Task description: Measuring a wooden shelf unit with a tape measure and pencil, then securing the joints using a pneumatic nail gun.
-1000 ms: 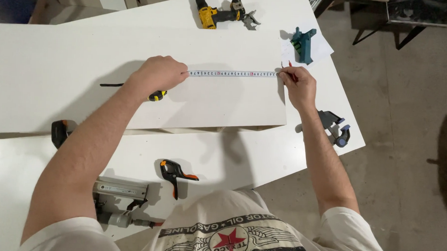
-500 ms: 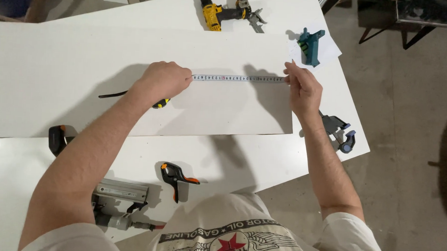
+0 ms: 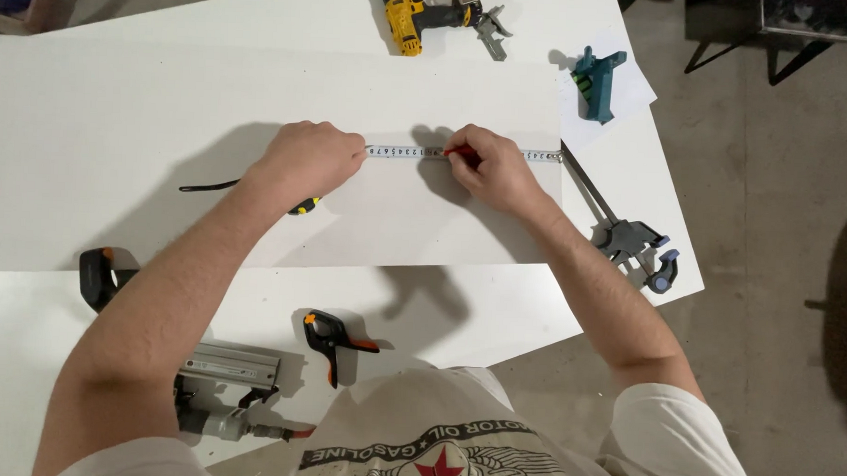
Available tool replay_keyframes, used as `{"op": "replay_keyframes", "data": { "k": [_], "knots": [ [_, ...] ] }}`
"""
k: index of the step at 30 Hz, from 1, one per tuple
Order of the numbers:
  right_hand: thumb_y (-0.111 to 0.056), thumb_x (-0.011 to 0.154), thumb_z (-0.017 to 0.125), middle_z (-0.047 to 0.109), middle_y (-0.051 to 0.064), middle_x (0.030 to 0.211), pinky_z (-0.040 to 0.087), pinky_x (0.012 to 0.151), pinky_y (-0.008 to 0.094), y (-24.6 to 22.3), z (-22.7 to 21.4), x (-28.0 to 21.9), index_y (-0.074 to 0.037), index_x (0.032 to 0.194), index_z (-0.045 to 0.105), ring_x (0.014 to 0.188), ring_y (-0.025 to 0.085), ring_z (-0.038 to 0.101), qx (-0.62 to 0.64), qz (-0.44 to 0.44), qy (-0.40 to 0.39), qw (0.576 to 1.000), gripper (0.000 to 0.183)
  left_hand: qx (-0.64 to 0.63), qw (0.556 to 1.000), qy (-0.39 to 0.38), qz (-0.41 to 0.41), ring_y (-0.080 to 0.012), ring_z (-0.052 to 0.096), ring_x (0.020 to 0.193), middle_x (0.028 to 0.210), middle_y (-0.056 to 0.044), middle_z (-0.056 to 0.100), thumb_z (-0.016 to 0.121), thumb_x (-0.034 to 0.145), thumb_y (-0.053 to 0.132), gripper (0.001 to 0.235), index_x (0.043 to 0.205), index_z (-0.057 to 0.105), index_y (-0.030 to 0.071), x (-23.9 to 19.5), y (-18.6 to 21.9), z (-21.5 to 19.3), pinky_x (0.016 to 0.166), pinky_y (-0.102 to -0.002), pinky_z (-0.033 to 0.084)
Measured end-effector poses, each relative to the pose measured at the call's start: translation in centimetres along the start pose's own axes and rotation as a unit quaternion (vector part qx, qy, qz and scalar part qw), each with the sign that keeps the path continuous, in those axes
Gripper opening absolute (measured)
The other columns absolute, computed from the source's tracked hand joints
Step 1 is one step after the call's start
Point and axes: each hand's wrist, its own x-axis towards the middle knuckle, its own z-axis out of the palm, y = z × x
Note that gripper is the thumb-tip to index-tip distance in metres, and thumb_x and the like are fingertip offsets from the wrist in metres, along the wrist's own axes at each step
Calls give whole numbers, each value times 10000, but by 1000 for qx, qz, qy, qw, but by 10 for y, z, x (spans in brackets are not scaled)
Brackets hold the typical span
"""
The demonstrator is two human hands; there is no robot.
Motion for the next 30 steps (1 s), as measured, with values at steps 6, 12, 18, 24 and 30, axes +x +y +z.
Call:
{"op": "replay_keyframes", "data": {
  "k": [6, 12, 18, 24, 30],
  "knots": [
    [-102, 918, 710, 707, 178, 936, 596, 755, 476, 6, 3, -2, -75, 1083, 713, 889, 375, 723, -42, 8, -7, 999, 168, 8, 1000, -6, 4, -169, 415, 452, 499, 9, 460, 409, 984, 104, 338, 660, 496, 148, 1, 1, 0, 528, -337, 433],
    [-106, 903, 748, 703, 180, 932, 607, 748, 474, 9, 7, -4, -72, 1057, 705, 885, 394, 730, -66, -38, 2, 997, 163, 9, 1000, -4, 2, -167, 413, 453, 498, 4, 465, 401, 993, 97, 347, 666, 510, 141, -1, 3, -2, 542, -333, 438],
    [-86, 894, 759, 710, 181, 923, 619, 753, 456, 9, 8, -4, -54, 1036, 708, 877, 390, 737, -81, -66, 10, 994, 154, 5, 1000, -3, -1, -166, 419, 453, 499, 4, 468, 399, 998, 94, 349, 673, 518, 141, 0, 2, -3, 544, -333, 442],
    [-87, 860, 796, 716, 153, 912, 626, 755, 418, 13, 12, -6, -66, 1007, 715, 866, 353, 743, -111, -106, 35, 988, 169, 1, 1000, -6, -7, -151, 403, 446, 496, 19, 456, 402, 1000, 89, 354, 671, 519, 148, -1, 5, -7, 525, -308, 418],
    [-81, 854, 783, 706, 121, 885, 625, 738, 392, 17, 16, -5, -79, 986, 711, 839, 313, 734, -143, -131, 44, 980, 151, 1, 1000, -12, -11, -152, 382, 438, 487, 23, 442, 410, 997, 92, 353, 665, 512, 155, 0, 5, -7, 514, -313, 401]
  ]
}}
